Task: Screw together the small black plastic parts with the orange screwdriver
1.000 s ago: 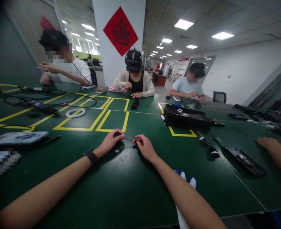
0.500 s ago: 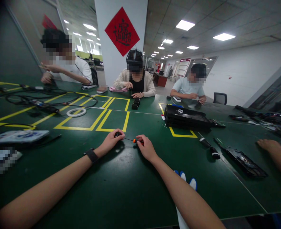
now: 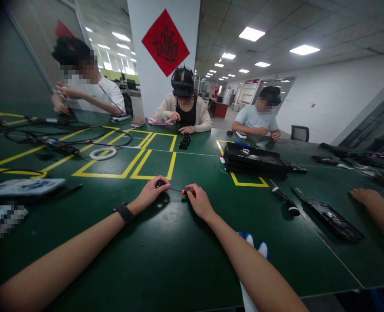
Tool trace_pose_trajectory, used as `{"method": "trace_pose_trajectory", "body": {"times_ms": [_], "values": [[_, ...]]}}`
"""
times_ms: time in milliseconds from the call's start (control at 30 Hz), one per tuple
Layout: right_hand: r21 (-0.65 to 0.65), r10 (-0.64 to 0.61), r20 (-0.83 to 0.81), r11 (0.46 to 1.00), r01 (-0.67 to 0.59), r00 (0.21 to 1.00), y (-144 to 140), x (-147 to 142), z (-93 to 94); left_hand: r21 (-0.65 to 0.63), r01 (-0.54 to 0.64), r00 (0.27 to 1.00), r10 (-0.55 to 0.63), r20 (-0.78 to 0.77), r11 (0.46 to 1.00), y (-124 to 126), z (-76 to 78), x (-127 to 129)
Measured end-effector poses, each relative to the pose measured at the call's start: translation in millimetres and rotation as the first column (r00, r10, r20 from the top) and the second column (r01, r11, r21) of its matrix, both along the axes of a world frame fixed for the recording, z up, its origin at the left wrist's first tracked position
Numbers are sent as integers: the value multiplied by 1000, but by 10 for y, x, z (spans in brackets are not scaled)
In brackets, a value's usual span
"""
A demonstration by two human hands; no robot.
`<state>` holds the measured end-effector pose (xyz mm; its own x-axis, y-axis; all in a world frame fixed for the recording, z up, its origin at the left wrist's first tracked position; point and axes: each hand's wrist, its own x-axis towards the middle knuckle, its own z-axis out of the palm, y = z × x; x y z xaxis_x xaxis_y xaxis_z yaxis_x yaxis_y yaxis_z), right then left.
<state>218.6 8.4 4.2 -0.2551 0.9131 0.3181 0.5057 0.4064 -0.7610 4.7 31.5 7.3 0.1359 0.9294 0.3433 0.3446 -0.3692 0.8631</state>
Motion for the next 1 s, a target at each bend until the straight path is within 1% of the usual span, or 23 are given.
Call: {"method": "trace_pose_trajectory", "body": {"times_ms": [200, 300, 400, 467, 533, 633, 833, 1000], "values": [[80, 26, 3, 996, -26, 1000, -58, -19, 84, 1, 4, 1000, -4, 9, 1000, -2, -7, -4], [79, 30, 3, 996, -30, 1000, -71, -30, 113, -5, 12, 1000, -12, 8, 1000, -9, 7, -2], [47, -12, 10, 999, 11, 1000, -49, -31, 106, 1, 10, 1000, -10, 9, 1000, -5, 12, -4], [62, -30, 42, 998, 27, 999, -26, -24, 92, 5, 13, 1000, -13, 12, 1000, 1, 6, -7], [95, -10, 71, 995, 3, 997, -8, -10, 80, 9, 15, 1000, -15, 13, 1000, 6, -2, -11], [109, 29, 67, 993, -37, 997, -6, 16, 78, 16, 17, 1000, -17, 11, 1000, 9, -11, -13], [108, -1, 62, 994, -6, 998, -14, 5, 85, 12, 11, 1000, -11, -13, 1000, 9, -8, -17], [127, 36, 120, 991, -51, 992, -1, -8, 79, 16, 4, 1000, -4, -9, 1000, 9, -15, -21]]}}
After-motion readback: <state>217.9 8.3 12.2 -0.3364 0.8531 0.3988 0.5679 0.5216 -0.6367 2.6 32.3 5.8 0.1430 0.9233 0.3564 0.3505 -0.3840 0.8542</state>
